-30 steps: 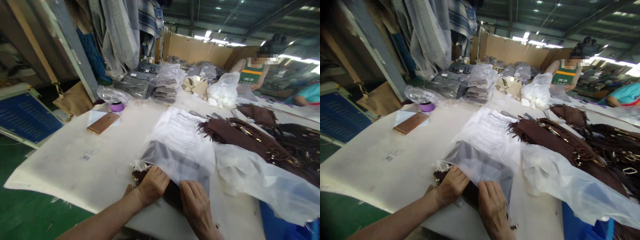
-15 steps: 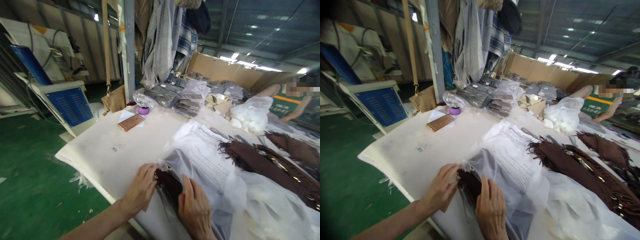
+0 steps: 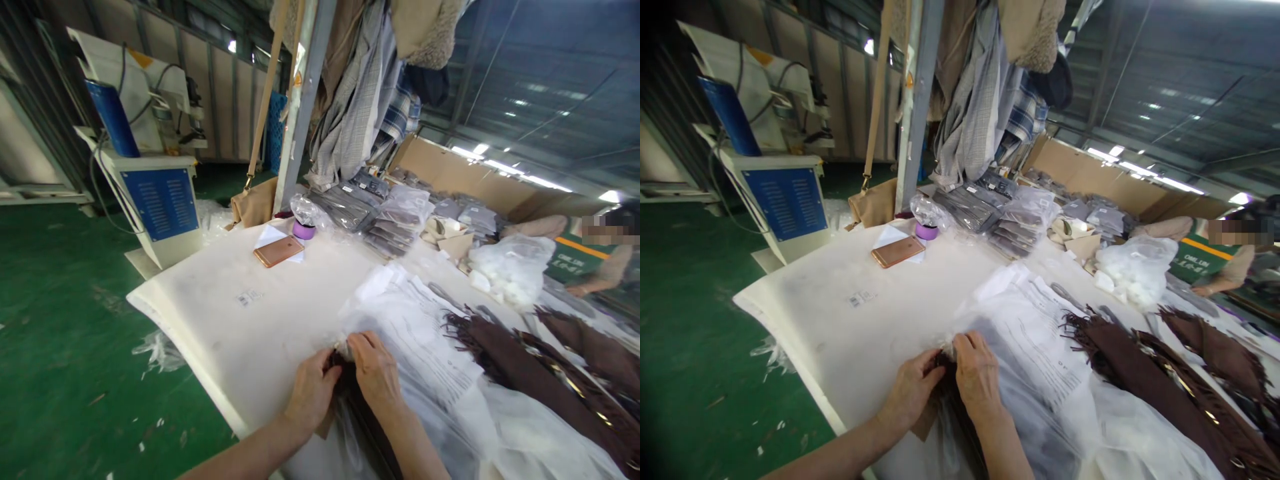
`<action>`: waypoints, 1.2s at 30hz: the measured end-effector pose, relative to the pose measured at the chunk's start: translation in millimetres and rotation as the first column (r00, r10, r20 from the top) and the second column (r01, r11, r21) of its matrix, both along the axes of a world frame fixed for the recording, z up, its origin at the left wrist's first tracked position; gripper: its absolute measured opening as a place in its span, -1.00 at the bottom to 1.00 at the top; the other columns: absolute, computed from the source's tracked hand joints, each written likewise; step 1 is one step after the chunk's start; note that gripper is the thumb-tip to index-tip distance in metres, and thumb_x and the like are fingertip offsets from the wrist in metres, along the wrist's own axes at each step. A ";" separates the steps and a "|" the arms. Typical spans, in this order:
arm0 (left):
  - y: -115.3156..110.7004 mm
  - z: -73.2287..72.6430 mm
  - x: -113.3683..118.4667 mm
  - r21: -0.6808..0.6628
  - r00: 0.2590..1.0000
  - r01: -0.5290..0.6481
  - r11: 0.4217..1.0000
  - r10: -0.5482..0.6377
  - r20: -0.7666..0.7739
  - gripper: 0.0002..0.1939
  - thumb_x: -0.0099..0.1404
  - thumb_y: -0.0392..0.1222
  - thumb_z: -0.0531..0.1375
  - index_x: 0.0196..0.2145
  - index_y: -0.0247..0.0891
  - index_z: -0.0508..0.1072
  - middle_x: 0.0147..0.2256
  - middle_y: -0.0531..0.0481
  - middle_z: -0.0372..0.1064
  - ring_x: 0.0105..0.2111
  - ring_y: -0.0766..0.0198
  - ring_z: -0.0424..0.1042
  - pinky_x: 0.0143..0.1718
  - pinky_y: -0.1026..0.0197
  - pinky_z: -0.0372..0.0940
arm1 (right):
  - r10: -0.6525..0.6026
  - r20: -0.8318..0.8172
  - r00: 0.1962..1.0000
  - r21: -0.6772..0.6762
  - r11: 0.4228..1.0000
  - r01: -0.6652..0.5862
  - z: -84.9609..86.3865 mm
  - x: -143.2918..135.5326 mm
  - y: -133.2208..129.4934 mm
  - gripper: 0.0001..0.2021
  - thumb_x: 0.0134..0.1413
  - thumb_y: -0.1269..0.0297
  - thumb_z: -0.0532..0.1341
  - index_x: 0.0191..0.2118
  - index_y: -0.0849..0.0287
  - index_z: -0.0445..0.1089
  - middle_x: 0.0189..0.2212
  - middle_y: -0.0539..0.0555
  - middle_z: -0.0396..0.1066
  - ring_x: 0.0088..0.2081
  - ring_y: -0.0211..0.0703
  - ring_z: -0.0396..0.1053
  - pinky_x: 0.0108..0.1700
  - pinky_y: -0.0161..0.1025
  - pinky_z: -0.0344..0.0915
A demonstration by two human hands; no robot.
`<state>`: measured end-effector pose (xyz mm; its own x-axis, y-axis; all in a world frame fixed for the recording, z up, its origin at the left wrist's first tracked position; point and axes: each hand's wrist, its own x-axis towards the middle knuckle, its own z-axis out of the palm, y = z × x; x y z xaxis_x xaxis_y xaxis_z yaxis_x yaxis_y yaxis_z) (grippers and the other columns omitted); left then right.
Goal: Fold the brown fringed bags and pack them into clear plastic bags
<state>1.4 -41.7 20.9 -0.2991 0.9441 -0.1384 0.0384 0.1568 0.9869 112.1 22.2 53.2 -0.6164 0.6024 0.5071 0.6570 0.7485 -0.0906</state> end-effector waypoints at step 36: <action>-27.3 -16.7 16.2 0.393 0.741 0.227 0.891 0.104 -0.663 -0.53 0.19 0.00 0.14 -0.01 -0.31 0.30 -0.09 -0.21 0.35 -0.17 0.06 0.39 -0.12 0.02 0.29 | -0.747 -0.284 0.601 -0.144 0.653 0.743 -83.2 168.0 -185.8 -0.74 0.22 0.26 0.05 -0.01 0.16 0.27 -0.23 0.14 0.45 -0.22 -0.13 0.43 -0.19 -0.20 0.40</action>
<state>17.6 -69.0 4.2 -0.0950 0.8713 0.4815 0.6874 -0.2924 0.6648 280.1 -163.6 -29.9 0.2258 0.7908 0.5690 0.9248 0.0096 -0.3803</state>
